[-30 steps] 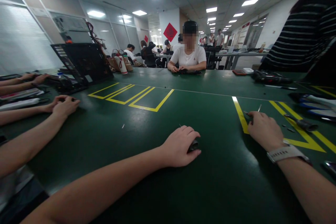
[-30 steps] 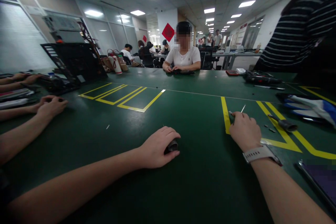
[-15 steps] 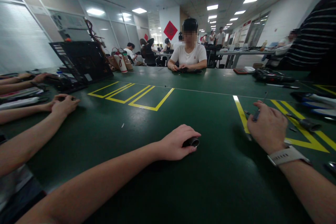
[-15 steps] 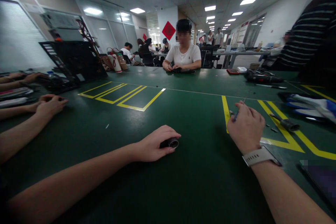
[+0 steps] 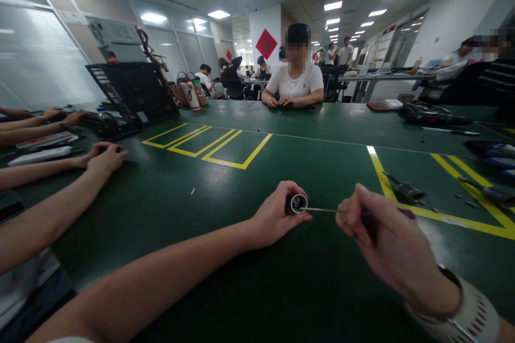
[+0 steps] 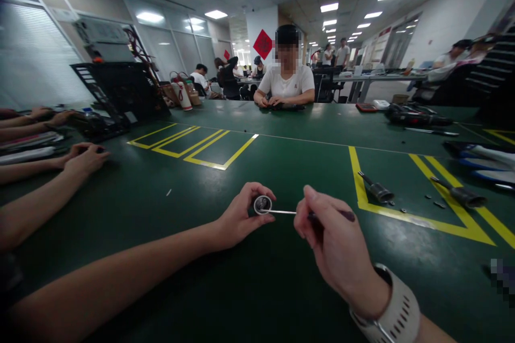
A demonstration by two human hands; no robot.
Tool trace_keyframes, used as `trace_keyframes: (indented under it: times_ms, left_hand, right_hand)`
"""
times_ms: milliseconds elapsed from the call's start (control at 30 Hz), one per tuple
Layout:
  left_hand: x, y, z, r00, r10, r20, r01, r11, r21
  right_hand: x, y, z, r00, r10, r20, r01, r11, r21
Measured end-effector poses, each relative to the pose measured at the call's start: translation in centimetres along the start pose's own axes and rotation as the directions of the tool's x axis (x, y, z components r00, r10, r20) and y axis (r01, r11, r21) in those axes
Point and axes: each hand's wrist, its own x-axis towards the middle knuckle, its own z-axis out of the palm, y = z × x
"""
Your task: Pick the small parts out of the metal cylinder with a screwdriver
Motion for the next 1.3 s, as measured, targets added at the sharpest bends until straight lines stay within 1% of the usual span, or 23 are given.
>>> trace_keyframes:
  times_ms: [100,200,267,333,400,500,600,700,767,800,833,900,933,1000,1067,1133,1200,1267,1300]
  left_hand:
    - [0.0,0.1,0.1,1.0,-0.017,0.007,0.017,1.0,0.024]
    - [0.1,0.3,0.0,1.0,-0.012,0.002,0.012,0.99,0.143]
    - [0.3,0.5,-0.2,0.999,0.035,0.027,-0.04,0.977,0.209]
    - [0.4,0.7,-0.2,0.994,0.095,0.048,-0.103,0.968,0.227]
    - [0.5,0.8,-0.2,0.993,0.105,0.043,-0.112,0.97,0.216]
    - [0.4,0.8,-0.1,0.999,0.036,0.036,-0.043,0.977,0.209]
    - [0.4,0.8,0.1,0.998,-0.03,0.049,0.015,0.96,0.279]
    - [0.5,0.7,0.2,0.992,-0.056,0.11,0.011,0.926,0.376]
    - [0.5,0.8,0.2,0.985,-0.05,0.163,-0.022,0.909,0.416]
    - [0.5,0.8,0.1,0.982,-0.044,0.183,-0.04,0.903,0.429]
    - [0.4,0.9,0.1,0.98,-0.037,0.196,-0.054,0.897,0.438]
    - [0.4,1.0,0.0,0.978,-0.019,0.207,-0.077,0.892,0.446]
    - [0.3,1.1,0.0,0.978,-0.01,0.208,-0.085,0.892,0.444]
    - [0.3,1.2,0.0,0.979,0.0,0.205,-0.091,0.896,0.434]
    - [0.2,1.3,0.0,0.979,-0.003,0.206,-0.087,0.9,0.427]
    - [0.2,1.3,0.0,0.977,-0.007,0.212,-0.085,0.902,0.424]
    - [0.3,1.2,0.0,0.977,-0.009,0.212,-0.085,0.899,0.429]
    - [0.3,1.2,0.0,0.979,-0.02,0.205,-0.076,0.89,0.449]
    - [0.3,1.2,0.1,0.979,-0.031,0.2,-0.066,0.884,0.464]
  right_hand:
    - [-0.8,0.8,-0.1,1.0,0.014,-0.009,-0.015,0.982,-0.189]
    - [-1.4,1.1,-0.1,0.999,-0.028,0.025,0.036,0.926,-0.377]
    - [-1.7,1.0,0.0,0.995,-0.073,0.064,0.095,0.875,-0.475]
    - [-1.9,0.8,0.2,0.986,-0.132,0.104,0.168,0.818,-0.549]
    - [-2.0,0.6,0.5,0.968,-0.209,0.141,0.252,0.758,-0.602]
    - [-2.2,0.6,0.8,0.931,-0.299,0.208,0.36,0.674,-0.645]
    - [-2.5,0.7,1.0,0.902,-0.327,0.282,0.43,0.606,-0.67]
    - [-2.8,0.9,1.2,0.879,-0.311,0.362,0.477,0.561,-0.676]
    - [-2.7,1.0,1.2,0.887,-0.284,0.364,0.462,0.578,-0.673]
    - [-2.6,1.1,1.2,0.903,-0.265,0.337,0.429,0.603,-0.673]
    - [-2.4,1.1,1.1,0.926,-0.235,0.296,0.377,0.639,-0.671]
    - [-2.0,1.2,0.7,0.971,-0.14,0.196,0.234,0.742,-0.628]
    - [-1.8,1.3,0.6,0.985,-0.082,0.15,0.154,0.8,-0.579]
    - [-1.4,1.4,0.4,0.997,0.024,0.066,0.007,0.901,-0.434]
    - [-1.1,1.6,0.4,0.996,0.093,-0.005,-0.091,0.958,-0.271]
    - [-0.9,1.8,0.5,0.989,0.14,-0.051,-0.146,0.978,-0.146]
    - [-0.9,2.0,0.6,0.985,0.161,-0.065,-0.166,0.982,-0.086]
    - [-1.0,2.4,0.5,0.987,0.146,-0.061,-0.152,0.982,-0.108]
    - [-1.2,2.6,0.4,0.99,0.128,-0.052,-0.134,0.98,-0.149]
